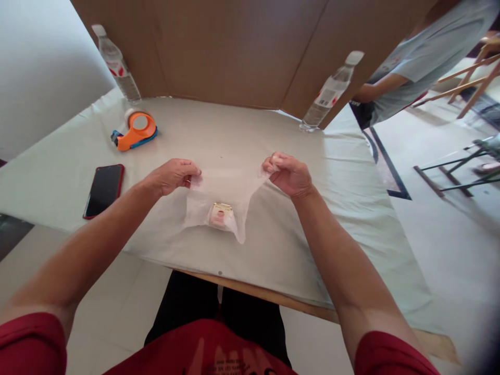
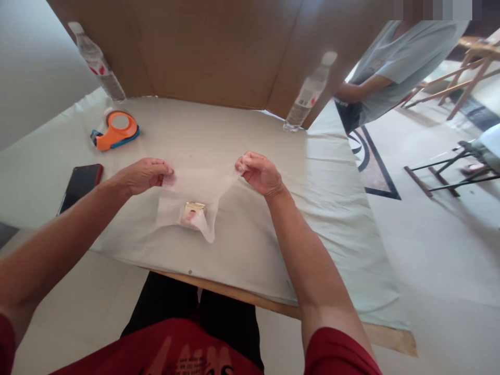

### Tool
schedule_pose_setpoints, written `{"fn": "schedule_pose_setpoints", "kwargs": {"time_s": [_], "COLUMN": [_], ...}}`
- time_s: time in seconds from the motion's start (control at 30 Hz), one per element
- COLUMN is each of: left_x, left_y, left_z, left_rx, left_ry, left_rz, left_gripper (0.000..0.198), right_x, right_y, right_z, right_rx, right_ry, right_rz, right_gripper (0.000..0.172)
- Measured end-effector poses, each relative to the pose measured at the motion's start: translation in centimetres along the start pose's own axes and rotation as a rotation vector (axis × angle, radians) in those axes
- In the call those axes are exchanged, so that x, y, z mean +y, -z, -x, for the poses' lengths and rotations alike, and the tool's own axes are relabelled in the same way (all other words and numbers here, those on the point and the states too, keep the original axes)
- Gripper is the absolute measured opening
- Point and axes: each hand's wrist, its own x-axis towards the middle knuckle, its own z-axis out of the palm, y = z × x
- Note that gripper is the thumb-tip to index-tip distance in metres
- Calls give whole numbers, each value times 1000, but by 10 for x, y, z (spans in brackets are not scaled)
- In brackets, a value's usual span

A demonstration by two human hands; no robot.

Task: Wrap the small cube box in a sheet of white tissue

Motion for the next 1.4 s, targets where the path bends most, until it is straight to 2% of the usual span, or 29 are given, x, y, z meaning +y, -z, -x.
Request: {"fn": "schedule_pose_setpoints", "kwargs": {"time_s": [0.1, 0.23, 0.33, 0.43, 0.53, 0.67, 0.77, 0.83, 0.9, 0.97, 1.1, 1.4], "left_x": [-5, -6, -2, 0, -3, -7, -7, -7, -8, -9, -12, -17], "left_y": [2, 2, -3, -15, -26, -35, -39, -43, -47, -50, -52, -48], "left_z": [-12, -23, -34, -45, -48, -41, -38, -38, -40, -41, -41, -45], "left_rx": [46, -2, -2, 16, 32, 46, -2, 6, 42, 27, -7, -25], "left_ry": [78, 86, 88, 105, 73, -6, -22, -61, -103, -105, -38, -25], "left_rz": [-15, 66, 98, 58, 65, 137, 104, 56, 56, 85, 103, 129], "left_gripper": [10, 24, 37, 24, 19, 42, 53, 54, 48, 35, 28, 30], "right_x": [2, -17, -37, -44, -31, -6, 6, 9, 11, 14, 22, 31], "right_y": [19, 29, 14, -9, -22, -20, -16, -15, -16, -18, -22, -19], "right_z": [-5, 0, 0, -10, -26, -48, -65, -75, -84, -90, -93, -89], "right_rx": [81, 219, 251, 255, 263, 281, 249, 213, 185, 165, 121, -23], "right_ry": [-55, -20, 86, 129, 109, 33, -6, -16, -18, -19, -31, -145], "right_rz": [126, 300, 388, 431, 418, 398, 388, 393, 403, 411, 406, 396], "right_gripper": [38, 26, 22, 21, 21, 19, 18, 19, 19, 19, 20, 21]}}
